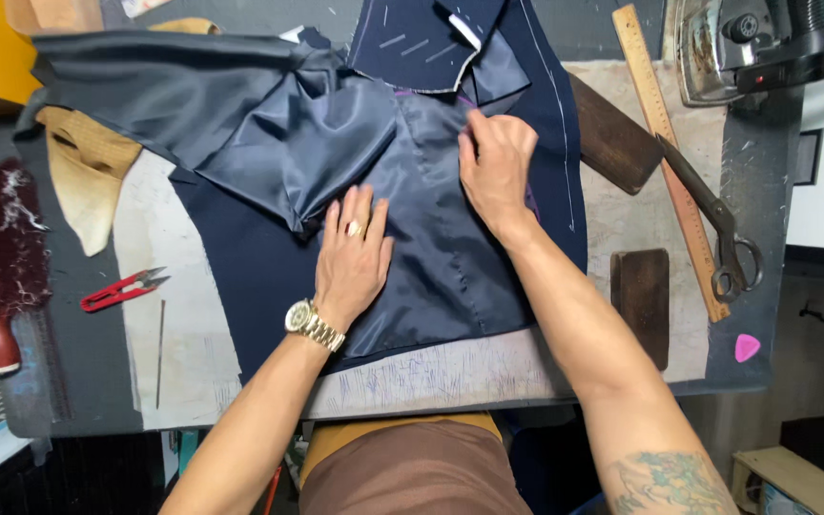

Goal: The person irons pieces of dark blue fabric on a workbench, using a wooden block to press the seams flat. They then place the fabric over a sleeve board and continue pressing and shaping the material.

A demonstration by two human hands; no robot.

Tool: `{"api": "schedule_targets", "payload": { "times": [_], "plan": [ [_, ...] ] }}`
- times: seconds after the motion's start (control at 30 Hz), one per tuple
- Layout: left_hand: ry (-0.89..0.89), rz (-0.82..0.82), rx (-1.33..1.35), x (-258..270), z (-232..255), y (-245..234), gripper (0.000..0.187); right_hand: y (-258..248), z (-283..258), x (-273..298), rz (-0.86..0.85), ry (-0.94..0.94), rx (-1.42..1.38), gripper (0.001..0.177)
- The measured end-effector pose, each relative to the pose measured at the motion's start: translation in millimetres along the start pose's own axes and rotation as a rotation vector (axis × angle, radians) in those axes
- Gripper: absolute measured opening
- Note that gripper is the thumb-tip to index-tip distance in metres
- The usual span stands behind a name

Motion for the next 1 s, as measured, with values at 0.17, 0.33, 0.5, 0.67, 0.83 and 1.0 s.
{"api": "schedule_targets", "payload": {
  "times": [0.17, 0.33, 0.5, 0.67, 0.83, 1.0],
  "plan": [
    [0.043, -0.099, 0.0, -2.4, 5.7, 17.2, 0.051, -16.5, -13.5, -11.8, 0.149, -0.089, -0.056, 0.013],
    [0.002, -0.158, -0.028, 0.2, 4.8, 22.9, 0.057, -61.7, -98.2, 40.2, 0.088, -0.432, -0.112, 0.017],
    [-0.022, -0.216, -0.028, -0.7, 6.5, 19.8, 0.057, -63.0, -77.2, 71.6, -0.215, -0.461, -0.149, 0.038],
    [0.031, -0.175, 0.031, 11.1, 22.5, 13.1, 0.053, -53.5, -13.3, 58.9, -0.153, -0.266, 0.0, 0.037],
    [0.038, -0.063, 0.222, 67.3, 40.3, -8.4, 0.04, -47.2, -7.9, 61.3, -0.091, -0.192, -0.054, 0.038],
    [-0.137, 0.155, 0.093, 110.1, 9.8, -42.5, 0.049, -42.6, -7.2, 60.4, -0.085, -0.208, -0.028, 0.044]
  ]
}}
Point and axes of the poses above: each hand's wrist, its own x-axis away from the middle knuckle, its own y-axis out of the palm, z = x × y, the point moved 6 cm from there along -x, towards the middle knuckle, and after that the axes turned 13 degrees about x, right-handed, at the moved point
